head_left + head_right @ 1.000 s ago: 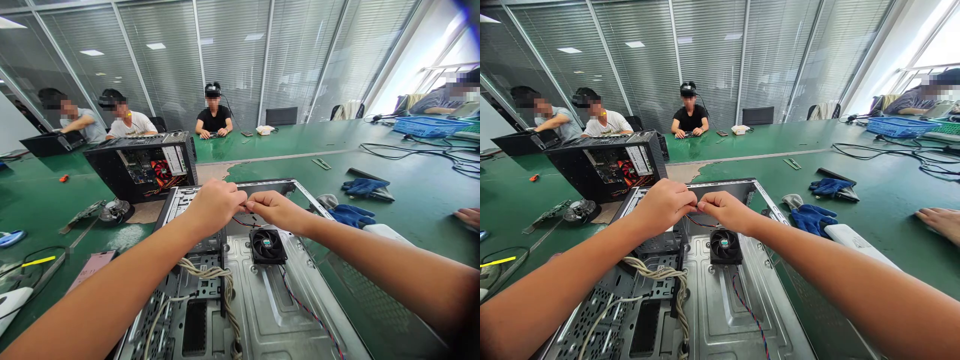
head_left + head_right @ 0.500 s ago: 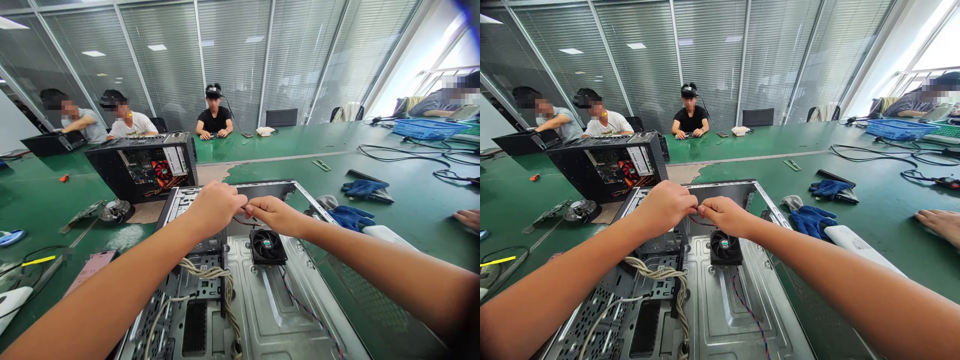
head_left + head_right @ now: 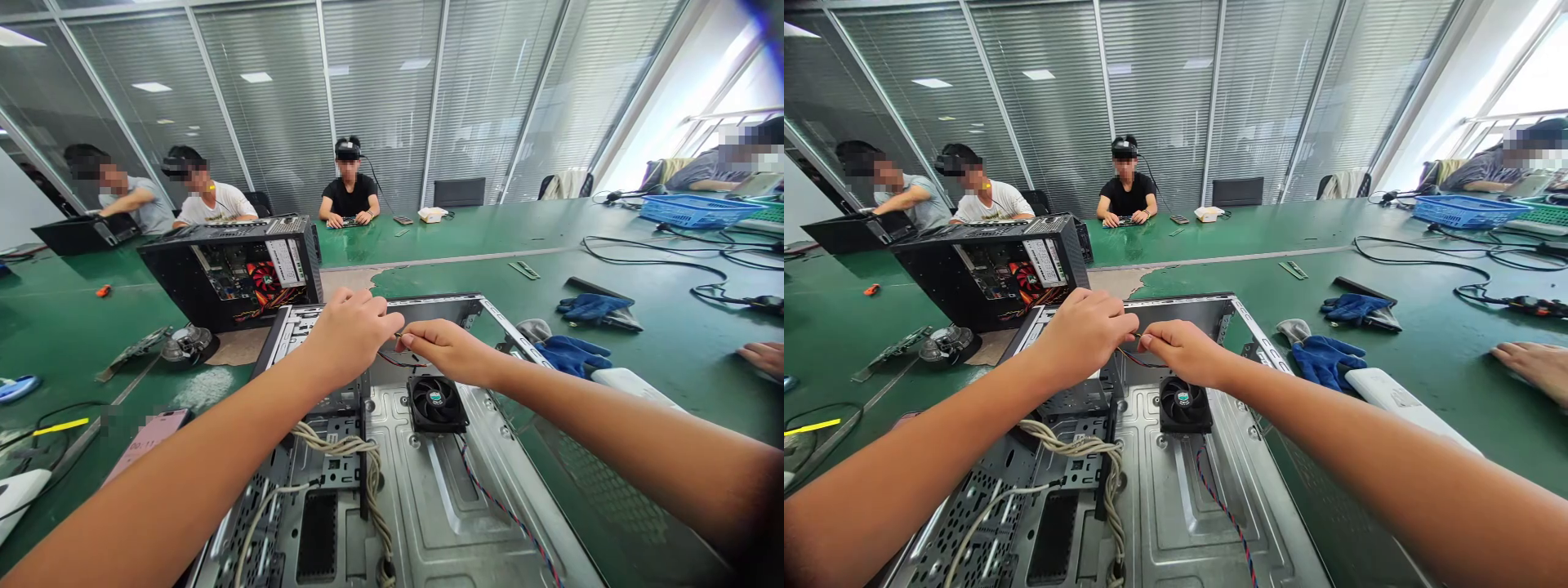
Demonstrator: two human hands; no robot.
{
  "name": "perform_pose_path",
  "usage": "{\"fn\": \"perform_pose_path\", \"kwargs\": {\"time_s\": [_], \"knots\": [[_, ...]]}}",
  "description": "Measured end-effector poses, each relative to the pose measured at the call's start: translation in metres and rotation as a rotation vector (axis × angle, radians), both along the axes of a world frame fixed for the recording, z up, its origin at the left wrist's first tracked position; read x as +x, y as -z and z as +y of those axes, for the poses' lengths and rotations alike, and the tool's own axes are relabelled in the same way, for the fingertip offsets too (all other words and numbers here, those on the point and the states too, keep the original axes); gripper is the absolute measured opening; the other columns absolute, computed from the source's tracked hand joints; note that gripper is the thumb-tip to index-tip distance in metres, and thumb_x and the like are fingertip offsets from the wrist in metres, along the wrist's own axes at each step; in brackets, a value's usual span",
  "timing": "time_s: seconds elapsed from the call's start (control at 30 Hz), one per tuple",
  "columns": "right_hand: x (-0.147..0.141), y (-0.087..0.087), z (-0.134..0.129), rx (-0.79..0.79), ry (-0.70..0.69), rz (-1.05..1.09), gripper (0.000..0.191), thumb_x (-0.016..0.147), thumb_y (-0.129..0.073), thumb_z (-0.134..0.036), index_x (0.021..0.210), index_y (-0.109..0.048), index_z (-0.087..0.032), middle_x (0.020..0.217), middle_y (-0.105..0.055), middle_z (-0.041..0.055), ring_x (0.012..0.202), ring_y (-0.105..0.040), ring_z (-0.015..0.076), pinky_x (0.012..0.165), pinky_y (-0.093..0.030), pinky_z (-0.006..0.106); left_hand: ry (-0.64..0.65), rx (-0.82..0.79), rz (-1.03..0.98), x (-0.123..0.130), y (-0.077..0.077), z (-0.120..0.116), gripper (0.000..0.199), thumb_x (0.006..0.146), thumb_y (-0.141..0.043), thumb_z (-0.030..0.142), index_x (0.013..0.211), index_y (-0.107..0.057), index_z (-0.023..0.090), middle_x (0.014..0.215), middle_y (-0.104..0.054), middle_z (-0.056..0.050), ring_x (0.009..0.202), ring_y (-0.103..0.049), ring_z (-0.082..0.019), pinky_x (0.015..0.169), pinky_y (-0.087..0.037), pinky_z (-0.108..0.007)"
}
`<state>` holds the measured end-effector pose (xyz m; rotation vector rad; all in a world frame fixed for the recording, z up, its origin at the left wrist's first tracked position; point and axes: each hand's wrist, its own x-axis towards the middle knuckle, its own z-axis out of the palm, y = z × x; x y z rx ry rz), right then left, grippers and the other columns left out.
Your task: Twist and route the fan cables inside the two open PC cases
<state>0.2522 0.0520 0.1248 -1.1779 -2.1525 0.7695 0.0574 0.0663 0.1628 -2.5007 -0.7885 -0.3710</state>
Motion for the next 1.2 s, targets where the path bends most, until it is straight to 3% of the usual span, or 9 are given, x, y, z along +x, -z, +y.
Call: {"fn": "perform_pose_path", "kwargs": {"time_s": [0.23, 0.57, 1.2], "knots": [[-0.0019, -0.0027, -0.0019, 0.021, 0.024, -0.072, 0.029, 0.090, -0.040, -0.033, 0.071, -0.055, -0.019, 0.064, -0.047, -0.0005, 0.061, -0.039, 0.0142, 0.059, -0.030, 0.029, 0.016, -0.026, 0.021, -0.0007, 0.0010, 0.0009, 0.014, 0.090, -0.049, 0.017, 0.083, -0.061, 0.020, 0.079, -0.062, -0.003, 0.080, -0.054, -0.020, 0.072, -0.030, -0.034], [-0.0020, -0.0028, -0.0034, 0.019, 0.025, -0.145, 0.028, 0.091, -0.038, -0.031, 0.076, -0.058, -0.017, 0.059, -0.043, -0.0023, 0.057, -0.036, 0.0126, 0.057, -0.027, 0.027, 0.034, -0.041, 0.073, -0.0014, 0.0015, 0.0033, 0.014, 0.090, -0.050, 0.020, 0.082, -0.062, 0.019, 0.076, -0.062, -0.003, 0.076, -0.056, -0.019, 0.069, -0.030, -0.032], [-0.0032, -0.0008, -0.0017, 0.000, -0.010, -0.148, 0.030, 0.091, -0.040, -0.029, 0.083, -0.065, -0.014, 0.075, -0.063, 0.0051, 0.068, -0.050, 0.0163, 0.063, -0.034, 0.030, 0.072, -0.097, 0.122, -0.0009, 0.0018, 0.0050, 0.016, 0.090, -0.052, 0.023, 0.078, -0.063, 0.018, 0.070, -0.062, -0.003, 0.071, -0.058, -0.018, 0.062, -0.030, -0.031]]}}
